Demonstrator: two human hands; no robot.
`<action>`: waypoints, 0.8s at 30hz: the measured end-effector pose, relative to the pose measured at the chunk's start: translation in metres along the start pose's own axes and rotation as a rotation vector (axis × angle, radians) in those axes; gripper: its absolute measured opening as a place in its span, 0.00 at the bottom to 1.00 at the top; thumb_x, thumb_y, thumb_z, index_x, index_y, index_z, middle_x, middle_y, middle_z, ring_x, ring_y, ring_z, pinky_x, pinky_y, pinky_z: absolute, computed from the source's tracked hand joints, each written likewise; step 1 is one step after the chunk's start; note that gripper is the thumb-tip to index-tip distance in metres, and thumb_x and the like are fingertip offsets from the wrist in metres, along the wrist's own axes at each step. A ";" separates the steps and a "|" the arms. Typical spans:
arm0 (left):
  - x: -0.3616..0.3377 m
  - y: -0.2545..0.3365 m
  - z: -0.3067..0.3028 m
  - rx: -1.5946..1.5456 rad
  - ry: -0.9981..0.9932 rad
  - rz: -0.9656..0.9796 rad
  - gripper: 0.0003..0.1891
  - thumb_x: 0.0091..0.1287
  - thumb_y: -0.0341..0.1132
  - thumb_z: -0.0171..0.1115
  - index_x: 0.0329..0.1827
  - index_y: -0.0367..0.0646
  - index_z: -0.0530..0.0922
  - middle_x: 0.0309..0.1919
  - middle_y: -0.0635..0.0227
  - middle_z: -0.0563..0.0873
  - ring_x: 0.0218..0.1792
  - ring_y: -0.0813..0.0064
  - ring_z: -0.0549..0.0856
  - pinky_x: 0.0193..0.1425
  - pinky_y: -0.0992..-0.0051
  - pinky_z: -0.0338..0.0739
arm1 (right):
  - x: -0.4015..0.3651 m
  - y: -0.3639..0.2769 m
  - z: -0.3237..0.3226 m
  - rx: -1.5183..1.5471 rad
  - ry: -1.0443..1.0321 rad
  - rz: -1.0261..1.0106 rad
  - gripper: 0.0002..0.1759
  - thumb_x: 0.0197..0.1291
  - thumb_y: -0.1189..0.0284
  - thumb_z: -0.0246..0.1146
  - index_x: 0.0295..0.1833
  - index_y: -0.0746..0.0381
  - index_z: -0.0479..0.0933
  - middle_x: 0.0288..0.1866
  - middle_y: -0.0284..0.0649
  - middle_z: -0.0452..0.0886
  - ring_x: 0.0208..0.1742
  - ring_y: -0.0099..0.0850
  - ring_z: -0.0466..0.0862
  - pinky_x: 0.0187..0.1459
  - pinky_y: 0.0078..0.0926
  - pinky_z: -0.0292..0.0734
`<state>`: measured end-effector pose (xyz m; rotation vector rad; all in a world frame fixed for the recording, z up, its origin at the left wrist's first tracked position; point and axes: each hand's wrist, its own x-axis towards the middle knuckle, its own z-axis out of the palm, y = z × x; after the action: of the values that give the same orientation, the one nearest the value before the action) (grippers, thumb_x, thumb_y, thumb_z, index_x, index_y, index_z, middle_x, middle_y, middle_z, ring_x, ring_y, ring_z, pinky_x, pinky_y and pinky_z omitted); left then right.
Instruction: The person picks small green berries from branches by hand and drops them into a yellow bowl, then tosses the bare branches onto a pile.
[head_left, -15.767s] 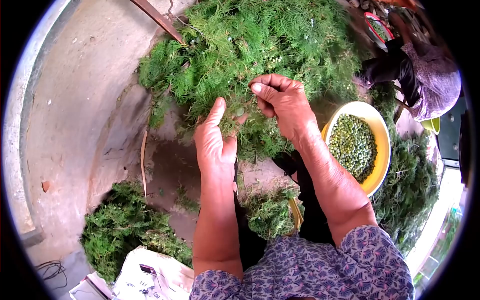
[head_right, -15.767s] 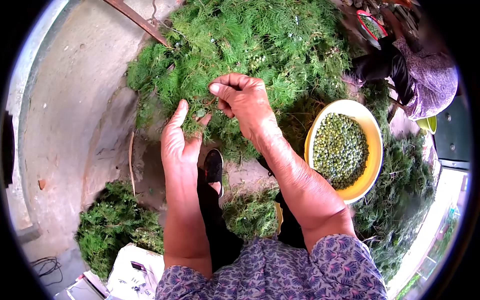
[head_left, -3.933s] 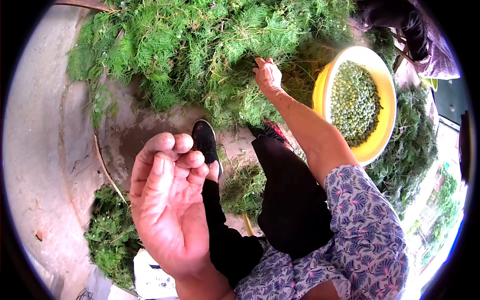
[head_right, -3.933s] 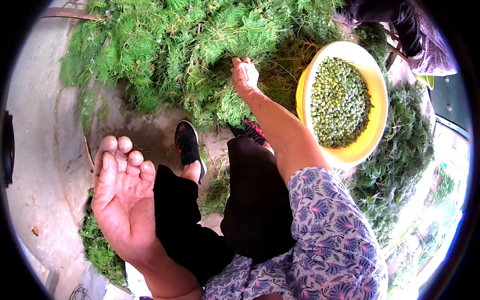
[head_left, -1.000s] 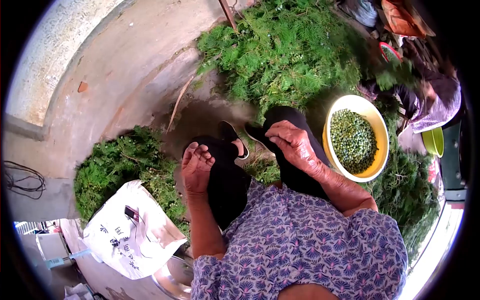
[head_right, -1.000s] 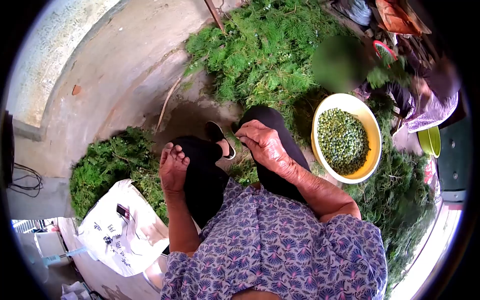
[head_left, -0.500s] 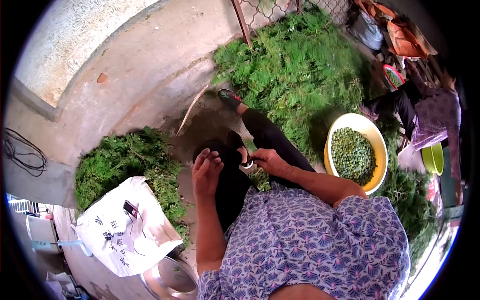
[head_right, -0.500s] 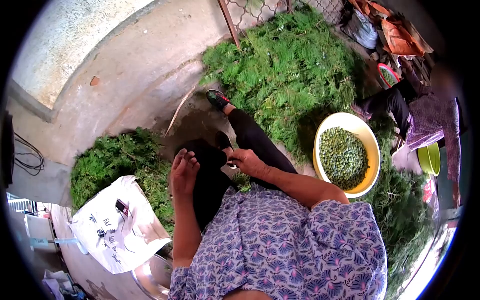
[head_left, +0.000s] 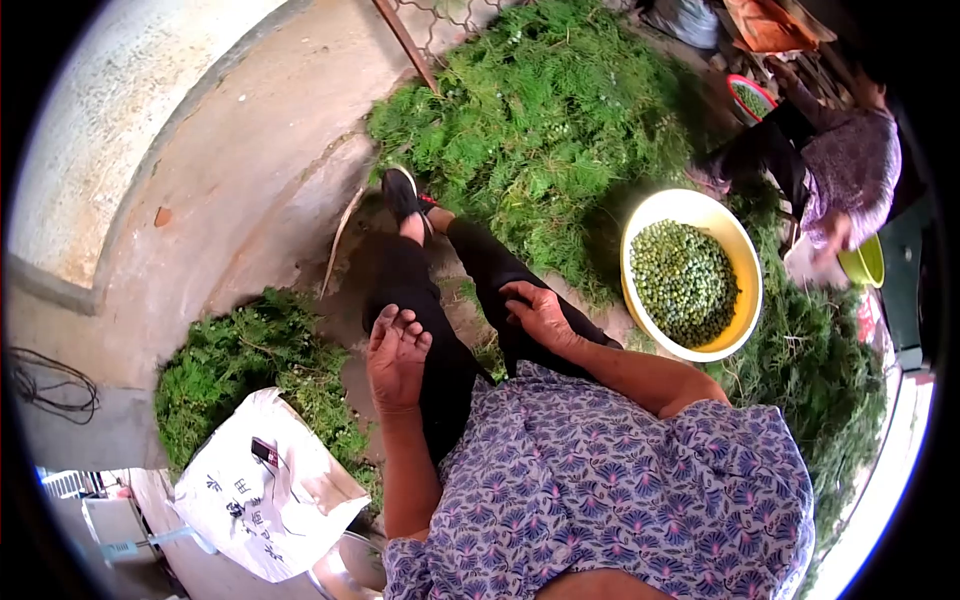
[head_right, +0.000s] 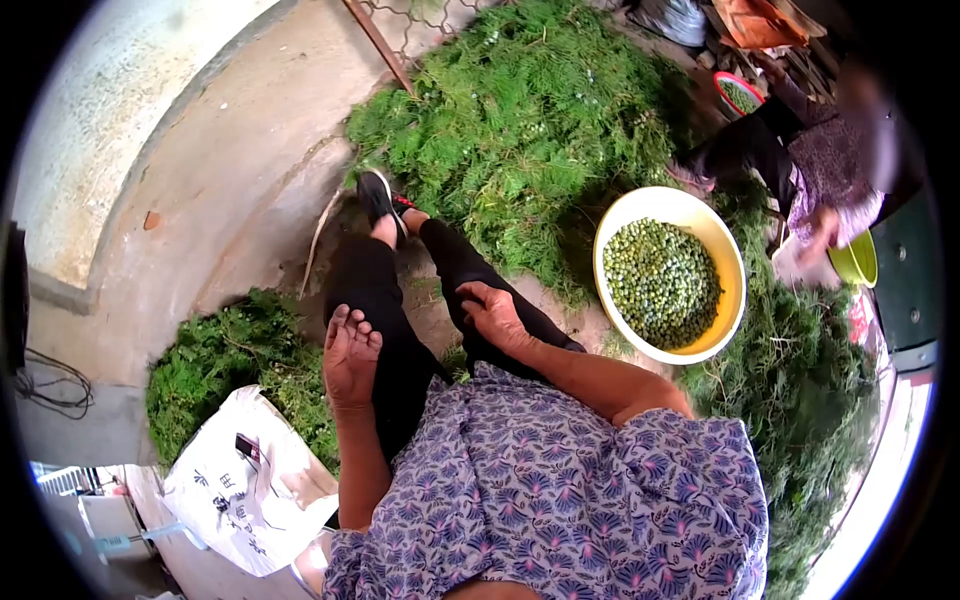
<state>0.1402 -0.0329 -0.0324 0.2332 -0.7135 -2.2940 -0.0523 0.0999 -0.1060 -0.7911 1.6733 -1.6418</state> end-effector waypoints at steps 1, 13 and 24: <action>0.003 -0.003 0.003 0.004 -0.002 -0.039 0.14 0.67 0.28 0.51 0.55 0.41 0.71 0.46 0.62 0.78 0.42 0.72 0.78 0.49 0.70 0.74 | -0.001 -0.002 0.001 0.034 0.009 0.012 0.13 0.56 0.81 0.57 0.49 0.65 0.73 0.32 0.37 0.79 0.26 0.22 0.77 0.31 0.20 0.74; 0.056 -0.063 -0.064 0.183 0.185 -0.485 0.18 0.66 0.39 0.54 0.56 0.42 0.69 0.47 0.63 0.79 0.42 0.71 0.79 0.46 0.70 0.75 | 0.016 -0.024 -0.028 0.204 0.172 0.172 0.13 0.59 0.80 0.54 0.50 0.67 0.73 0.31 0.36 0.78 0.27 0.21 0.79 0.30 0.18 0.76; 0.110 -0.076 -0.078 0.030 0.088 -0.568 0.23 0.61 0.35 0.61 0.58 0.39 0.68 0.50 0.57 0.77 0.46 0.66 0.80 0.46 0.70 0.76 | 0.132 0.085 -0.094 -0.145 0.252 0.389 0.14 0.55 0.79 0.56 0.48 0.70 0.75 0.33 0.41 0.81 0.24 0.24 0.81 0.23 0.20 0.77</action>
<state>0.0436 -0.0965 -0.1353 0.6131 -0.6998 -2.7837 -0.2052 0.0542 -0.1967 -0.3010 1.9924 -1.3998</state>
